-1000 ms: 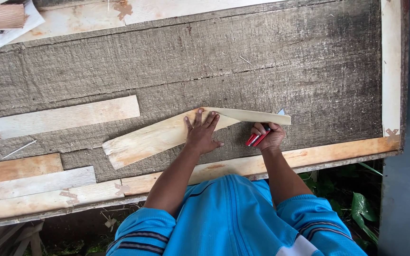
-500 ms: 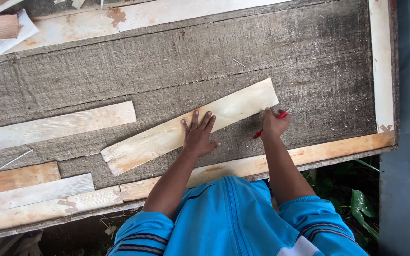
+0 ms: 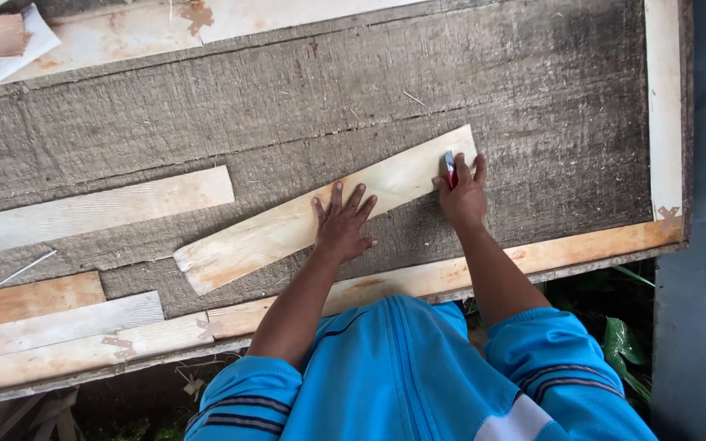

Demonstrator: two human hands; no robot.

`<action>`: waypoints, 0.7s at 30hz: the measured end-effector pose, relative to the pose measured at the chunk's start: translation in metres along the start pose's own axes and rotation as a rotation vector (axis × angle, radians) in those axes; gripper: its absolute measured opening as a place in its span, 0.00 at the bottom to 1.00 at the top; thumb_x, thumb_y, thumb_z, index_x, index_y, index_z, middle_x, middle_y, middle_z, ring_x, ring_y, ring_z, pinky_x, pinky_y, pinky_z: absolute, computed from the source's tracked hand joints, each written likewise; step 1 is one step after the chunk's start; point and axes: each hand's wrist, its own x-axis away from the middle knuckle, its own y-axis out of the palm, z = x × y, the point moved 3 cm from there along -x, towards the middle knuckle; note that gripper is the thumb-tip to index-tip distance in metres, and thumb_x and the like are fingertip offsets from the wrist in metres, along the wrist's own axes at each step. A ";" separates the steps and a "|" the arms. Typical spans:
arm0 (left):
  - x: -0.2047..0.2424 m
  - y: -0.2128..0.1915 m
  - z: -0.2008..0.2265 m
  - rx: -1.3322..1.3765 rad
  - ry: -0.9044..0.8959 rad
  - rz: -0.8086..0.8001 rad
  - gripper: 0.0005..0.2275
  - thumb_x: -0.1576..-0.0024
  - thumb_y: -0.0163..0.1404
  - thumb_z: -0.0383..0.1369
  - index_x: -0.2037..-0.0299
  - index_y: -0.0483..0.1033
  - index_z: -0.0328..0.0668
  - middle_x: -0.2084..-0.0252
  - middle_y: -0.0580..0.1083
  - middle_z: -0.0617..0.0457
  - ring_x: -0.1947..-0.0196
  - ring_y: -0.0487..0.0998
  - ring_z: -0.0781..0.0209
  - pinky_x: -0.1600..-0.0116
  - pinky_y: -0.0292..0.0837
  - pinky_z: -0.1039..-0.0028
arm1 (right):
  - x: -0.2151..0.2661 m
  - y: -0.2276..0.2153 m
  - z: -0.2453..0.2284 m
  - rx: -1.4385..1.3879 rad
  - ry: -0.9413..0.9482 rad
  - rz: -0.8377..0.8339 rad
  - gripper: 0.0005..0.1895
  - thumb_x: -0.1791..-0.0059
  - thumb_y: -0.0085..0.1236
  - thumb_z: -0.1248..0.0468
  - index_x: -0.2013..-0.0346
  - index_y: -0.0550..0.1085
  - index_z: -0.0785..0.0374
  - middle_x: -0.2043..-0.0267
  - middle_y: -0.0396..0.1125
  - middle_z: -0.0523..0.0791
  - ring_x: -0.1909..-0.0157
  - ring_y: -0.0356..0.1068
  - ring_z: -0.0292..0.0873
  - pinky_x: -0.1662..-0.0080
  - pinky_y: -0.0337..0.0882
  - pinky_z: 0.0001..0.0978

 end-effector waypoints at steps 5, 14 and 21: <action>0.002 0.007 -0.012 0.083 0.027 0.055 0.37 0.40 0.49 0.57 0.21 0.46 0.67 0.17 0.37 0.62 0.19 0.28 0.42 0.24 0.22 0.31 | -0.001 -0.016 0.011 -0.126 -0.036 0.064 0.33 0.46 0.62 0.59 0.27 0.65 0.56 0.22 0.41 0.54 0.31 0.60 0.68 0.36 0.71 0.54; 0.049 0.008 -0.037 0.045 -0.230 0.202 0.32 0.33 0.39 0.51 0.20 0.41 0.63 0.17 0.35 0.57 0.20 0.26 0.40 0.31 0.21 0.19 | 0.039 -0.006 -0.022 0.022 -0.187 -0.056 0.34 0.44 0.57 0.55 0.24 0.59 0.49 0.18 0.37 0.47 0.31 0.63 0.61 0.39 0.73 0.49; 0.043 0.036 -0.063 0.134 -0.351 0.197 0.29 0.32 0.37 0.51 0.21 0.40 0.73 0.17 0.32 0.64 0.20 0.23 0.39 0.34 0.23 0.14 | 0.038 0.054 -0.014 0.096 -0.379 -0.207 0.39 0.48 0.59 0.49 0.24 0.59 0.45 0.17 0.38 0.46 0.28 0.57 0.59 0.35 0.69 0.49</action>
